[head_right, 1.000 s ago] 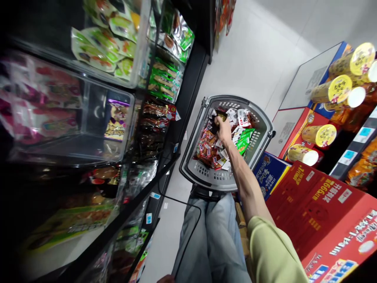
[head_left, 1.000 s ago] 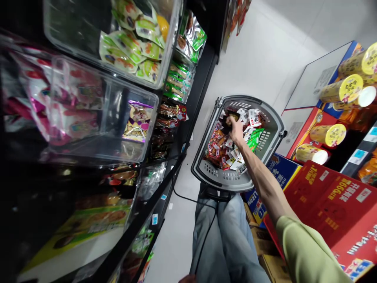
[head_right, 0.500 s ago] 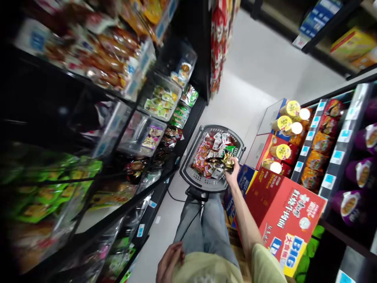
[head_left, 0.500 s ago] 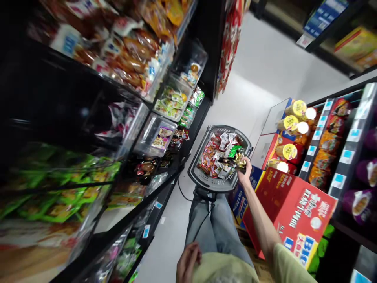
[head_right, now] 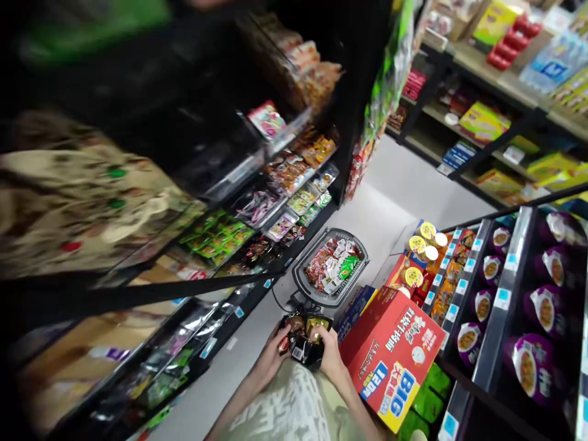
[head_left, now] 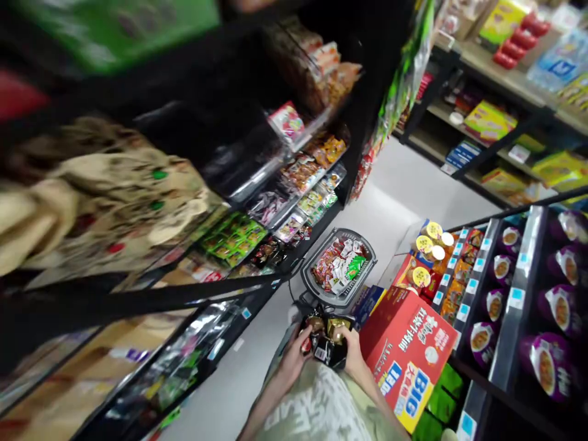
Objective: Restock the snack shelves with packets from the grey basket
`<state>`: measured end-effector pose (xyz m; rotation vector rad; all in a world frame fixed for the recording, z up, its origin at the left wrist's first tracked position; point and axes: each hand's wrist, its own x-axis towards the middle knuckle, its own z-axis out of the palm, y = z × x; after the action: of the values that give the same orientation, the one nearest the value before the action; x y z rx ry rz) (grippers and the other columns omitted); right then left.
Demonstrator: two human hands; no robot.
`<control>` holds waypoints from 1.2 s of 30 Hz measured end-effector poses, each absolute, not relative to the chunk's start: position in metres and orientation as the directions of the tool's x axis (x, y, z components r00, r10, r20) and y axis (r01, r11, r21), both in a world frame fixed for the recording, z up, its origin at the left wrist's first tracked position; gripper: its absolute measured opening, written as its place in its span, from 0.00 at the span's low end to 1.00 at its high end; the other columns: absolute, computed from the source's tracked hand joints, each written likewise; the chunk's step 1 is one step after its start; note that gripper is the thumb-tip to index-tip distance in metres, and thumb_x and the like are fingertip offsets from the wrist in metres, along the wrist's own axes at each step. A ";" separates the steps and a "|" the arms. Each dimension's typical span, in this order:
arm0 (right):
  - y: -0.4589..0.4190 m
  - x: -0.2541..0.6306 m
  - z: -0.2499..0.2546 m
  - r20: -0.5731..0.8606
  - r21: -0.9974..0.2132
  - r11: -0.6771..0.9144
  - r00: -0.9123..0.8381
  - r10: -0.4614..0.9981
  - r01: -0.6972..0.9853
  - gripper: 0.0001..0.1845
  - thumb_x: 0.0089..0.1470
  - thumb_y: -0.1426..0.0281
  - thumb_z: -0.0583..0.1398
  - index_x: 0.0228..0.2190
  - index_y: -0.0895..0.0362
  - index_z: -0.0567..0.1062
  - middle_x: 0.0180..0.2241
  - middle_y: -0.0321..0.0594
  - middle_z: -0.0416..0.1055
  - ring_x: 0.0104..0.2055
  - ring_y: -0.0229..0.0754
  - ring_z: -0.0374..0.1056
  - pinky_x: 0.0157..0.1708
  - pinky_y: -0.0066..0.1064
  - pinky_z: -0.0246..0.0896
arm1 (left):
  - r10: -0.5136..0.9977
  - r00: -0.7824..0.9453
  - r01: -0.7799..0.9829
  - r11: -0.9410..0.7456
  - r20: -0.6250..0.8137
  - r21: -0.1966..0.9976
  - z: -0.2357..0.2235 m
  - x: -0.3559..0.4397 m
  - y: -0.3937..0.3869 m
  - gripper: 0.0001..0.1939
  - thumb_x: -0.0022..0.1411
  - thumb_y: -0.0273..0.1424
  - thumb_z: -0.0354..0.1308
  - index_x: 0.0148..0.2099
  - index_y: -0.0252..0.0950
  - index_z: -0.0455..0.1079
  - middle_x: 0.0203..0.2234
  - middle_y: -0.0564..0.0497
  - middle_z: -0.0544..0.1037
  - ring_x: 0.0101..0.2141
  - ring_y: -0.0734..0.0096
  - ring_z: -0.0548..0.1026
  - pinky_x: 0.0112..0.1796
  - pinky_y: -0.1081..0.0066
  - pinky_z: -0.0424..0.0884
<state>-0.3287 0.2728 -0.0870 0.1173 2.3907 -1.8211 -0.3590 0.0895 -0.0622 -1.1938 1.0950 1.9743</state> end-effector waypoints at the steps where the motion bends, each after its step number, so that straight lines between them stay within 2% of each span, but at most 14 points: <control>1: 0.272 -0.330 -0.080 -0.139 -0.955 0.273 -0.988 -0.071 0.115 0.10 0.41 0.65 0.67 0.28 0.50 0.72 0.31 0.33 0.74 0.34 0.47 0.70 0.36 0.35 0.62 | 0.041 -0.433 -0.781 -0.515 -0.900 0.352 -0.057 -0.355 0.085 0.35 0.53 0.37 0.74 0.62 0.42 0.68 0.53 0.43 0.81 0.52 0.49 0.80 0.45 0.62 0.78; 5: 0.263 -0.343 -0.057 -0.142 -0.966 0.245 -0.963 -0.227 0.084 0.14 0.37 0.66 0.69 0.31 0.50 0.75 0.32 0.34 0.76 0.35 0.47 0.72 0.39 0.35 0.66 | 0.015 -0.568 -0.646 -0.628 -0.823 0.434 -0.045 -0.334 0.060 0.38 0.53 0.38 0.76 0.64 0.45 0.67 0.53 0.44 0.80 0.44 0.58 0.83 0.42 0.65 0.78; 8: 0.249 -0.347 -0.046 -0.199 -0.973 0.181 -0.926 -0.321 0.146 0.24 0.38 0.71 0.67 0.43 0.52 0.79 0.40 0.39 0.80 0.39 0.46 0.74 0.43 0.35 0.68 | -0.074 -0.670 -0.524 -0.658 -0.739 0.541 -0.045 -0.313 0.037 0.37 0.52 0.41 0.77 0.61 0.42 0.69 0.50 0.45 0.81 0.37 0.64 0.82 0.38 0.67 0.76; 12: 0.222 -0.338 -0.033 -0.342 -0.936 0.082 -0.835 -0.430 0.341 0.35 0.41 0.76 0.64 0.54 0.51 0.78 0.41 0.39 0.81 0.32 0.42 0.74 0.38 0.34 0.72 | -0.159 -0.768 -0.431 -0.590 -0.621 0.683 -0.047 -0.275 0.001 0.34 0.55 0.44 0.75 0.59 0.36 0.72 0.37 0.47 0.83 0.31 0.68 0.79 0.33 0.71 0.71; 13: 0.213 -0.333 -0.028 -0.360 -0.920 0.029 -0.815 -0.454 0.390 0.36 0.41 0.75 0.64 0.55 0.51 0.77 0.43 0.40 0.81 0.36 0.44 0.76 0.41 0.36 0.73 | -0.177 -0.786 -0.408 -0.572 -0.593 0.712 -0.046 -0.263 -0.009 0.35 0.55 0.44 0.75 0.60 0.35 0.72 0.33 0.48 0.82 0.30 0.69 0.78 0.32 0.72 0.70; 15: 0.194 -0.323 -0.014 -0.352 -0.889 -0.087 -0.794 -0.495 0.449 0.39 0.40 0.73 0.66 0.57 0.48 0.76 0.53 0.43 0.79 0.49 0.51 0.77 0.52 0.42 0.72 | -0.234 -0.799 -0.351 -0.566 -0.553 0.746 -0.041 -0.240 -0.029 0.34 0.55 0.45 0.75 0.59 0.34 0.73 0.28 0.51 0.80 0.27 0.69 0.76 0.29 0.72 0.68; 17: 0.173 -0.310 0.004 -0.322 -0.865 -0.170 -0.781 -0.536 0.473 0.42 0.38 0.70 0.67 0.59 0.46 0.75 0.60 0.43 0.74 0.60 0.55 0.72 0.60 0.45 0.67 | -0.286 -0.796 -0.272 -0.618 -0.533 0.738 -0.032 -0.216 -0.049 0.31 0.54 0.44 0.76 0.54 0.33 0.75 0.28 0.51 0.79 0.26 0.71 0.74 0.28 0.73 0.66; 18: 0.163 -0.302 0.014 -0.308 -0.854 -0.192 -0.768 -0.562 0.483 0.43 0.38 0.66 0.67 0.59 0.46 0.75 0.61 0.43 0.73 0.62 0.56 0.70 0.61 0.47 0.66 | -0.308 -0.791 -0.222 -0.659 -0.528 0.718 -0.026 -0.205 -0.058 0.28 0.53 0.43 0.76 0.51 0.32 0.76 0.29 0.51 0.80 0.26 0.72 0.74 0.28 0.73 0.66; 22: 0.120 -0.268 0.043 -0.360 -0.830 -0.138 -0.707 -0.609 0.541 0.42 0.43 0.46 0.61 0.59 0.46 0.76 0.60 0.47 0.74 0.62 0.62 0.71 0.53 0.50 0.73 | -0.378 -0.753 -0.034 -0.795 -0.539 0.605 -0.002 -0.164 -0.097 0.25 0.46 0.37 0.80 0.44 0.34 0.77 0.36 0.48 0.82 0.30 0.72 0.77 0.30 0.73 0.69; 25: 0.081 -0.239 0.045 -0.398 -0.872 -0.045 -0.758 -0.516 0.488 0.31 0.50 0.47 0.62 0.53 0.44 0.79 0.59 0.45 0.75 0.62 0.60 0.71 0.51 0.46 0.74 | -0.422 -0.728 0.043 -0.815 -0.540 0.578 0.006 -0.143 -0.125 0.23 0.43 0.33 0.81 0.39 0.35 0.76 0.34 0.50 0.82 0.31 0.71 0.77 0.32 0.73 0.70; 27: 0.055 -0.221 0.040 -0.361 -0.906 -0.043 -0.820 -0.444 0.422 0.27 0.48 0.54 0.69 0.51 0.43 0.80 0.56 0.42 0.77 0.59 0.57 0.73 0.52 0.45 0.73 | -0.453 -0.715 0.081 -0.811 -0.533 0.580 0.006 -0.132 -0.140 0.21 0.42 0.32 0.81 0.34 0.35 0.74 0.29 0.52 0.80 0.30 0.72 0.77 0.32 0.73 0.69; 30: 0.022 -0.199 0.033 -0.318 -0.929 -0.048 -0.859 -0.402 0.366 0.35 0.46 0.58 0.73 0.56 0.44 0.74 0.42 0.38 0.80 0.42 0.48 0.78 0.45 0.40 0.74 | -0.473 -0.707 0.106 -0.806 -0.526 0.582 0.005 -0.122 -0.156 0.21 0.42 0.34 0.81 0.32 0.36 0.72 0.28 0.54 0.80 0.31 0.72 0.78 0.35 0.73 0.70; 33: 0.001 -0.187 0.034 -0.295 -0.942 -0.020 -0.855 -0.427 0.335 0.43 0.48 0.58 0.73 0.62 0.47 0.66 0.30 0.31 0.76 0.28 0.39 0.72 0.34 0.32 0.71 | -0.476 -0.704 0.105 -0.804 -0.527 0.585 0.006 -0.116 -0.169 0.22 0.45 0.37 0.80 0.37 0.36 0.73 0.34 0.51 0.82 0.36 0.68 0.80 0.39 0.70 0.72; 36: -0.013 -0.185 0.042 -0.239 -0.968 0.037 -0.866 -0.440 0.248 0.49 0.48 0.60 0.74 0.65 0.50 0.60 0.30 0.30 0.75 0.23 0.35 0.66 0.27 0.26 0.65 | -0.484 -0.678 0.095 -0.804 -0.553 0.588 0.009 -0.114 -0.181 0.24 0.46 0.41 0.78 0.40 0.38 0.73 0.38 0.50 0.83 0.38 0.65 0.81 0.39 0.68 0.73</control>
<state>-0.1848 -0.0125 0.0424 -0.1929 1.8402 -1.8804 -0.1137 -0.1813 0.0089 -1.2878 0.9377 3.0870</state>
